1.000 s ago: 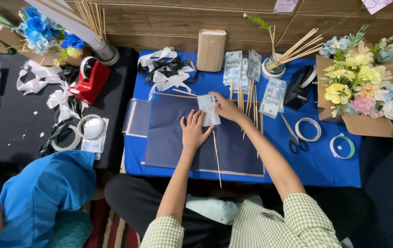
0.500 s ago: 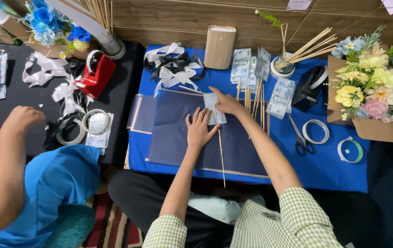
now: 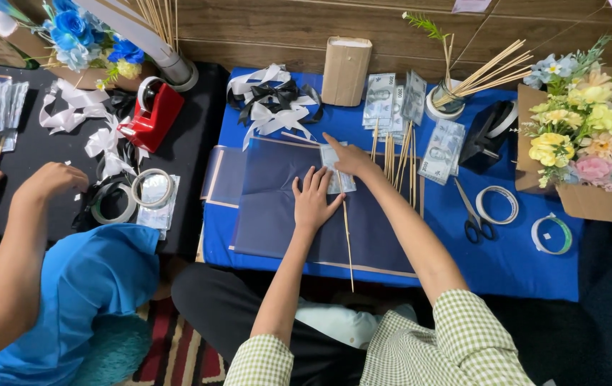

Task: The person assembles decorative sticks by placing a banknote onto a thin wooden stick and securing it with a stapler. They repeat this process for multiple sticks, stacking the finished items on the table.

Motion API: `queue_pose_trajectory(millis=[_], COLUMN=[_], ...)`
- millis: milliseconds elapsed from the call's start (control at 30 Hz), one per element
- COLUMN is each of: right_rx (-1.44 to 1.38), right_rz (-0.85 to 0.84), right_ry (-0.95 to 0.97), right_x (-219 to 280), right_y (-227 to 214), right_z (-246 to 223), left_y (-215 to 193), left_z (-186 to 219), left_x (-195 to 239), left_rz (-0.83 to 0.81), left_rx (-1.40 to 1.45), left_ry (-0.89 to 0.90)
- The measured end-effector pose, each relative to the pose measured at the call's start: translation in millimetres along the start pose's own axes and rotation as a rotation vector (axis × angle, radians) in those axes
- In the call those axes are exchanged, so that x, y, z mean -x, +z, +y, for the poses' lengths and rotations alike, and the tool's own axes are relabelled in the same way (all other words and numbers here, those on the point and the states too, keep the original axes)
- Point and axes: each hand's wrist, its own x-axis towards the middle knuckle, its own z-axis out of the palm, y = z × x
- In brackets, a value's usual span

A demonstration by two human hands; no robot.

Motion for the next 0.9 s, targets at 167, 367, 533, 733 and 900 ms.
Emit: queue_pose_trajectory(millis=[167, 367, 533, 733, 900], right_rx=[0.074, 0.136, -0.093, -0.154, -0.488], right_rz=[-0.032, -0.073, -0.099, -0.019, 0.247], right_ry=[0.099, 0.224, 0.200, 0.200, 0.037], right_x=[-18.0, -3.7, 15.0, 11.0, 41.4], right_y=[3.3, -13.9, -16.8, -4.4, -1.6], right_z=[-0.5, -6.5, 6.2, 20.6, 30.0], left_y=[-0.2, -3.1, -4.7, -6.1, -7.5], left_z=[0.1, 1.3, 1.8, 2.5, 2.5], left_x=[1.1, -0.6, 1.1, 1.8, 0.7], left_rz=[-0.003, 0.003, -0.021, -0.035, -0.045], left_rx=[-0.006, 0.002, 0.008, 0.003, 0.030], left_ry=[0.003, 0.007, -0.008, 0.000, -0.006])
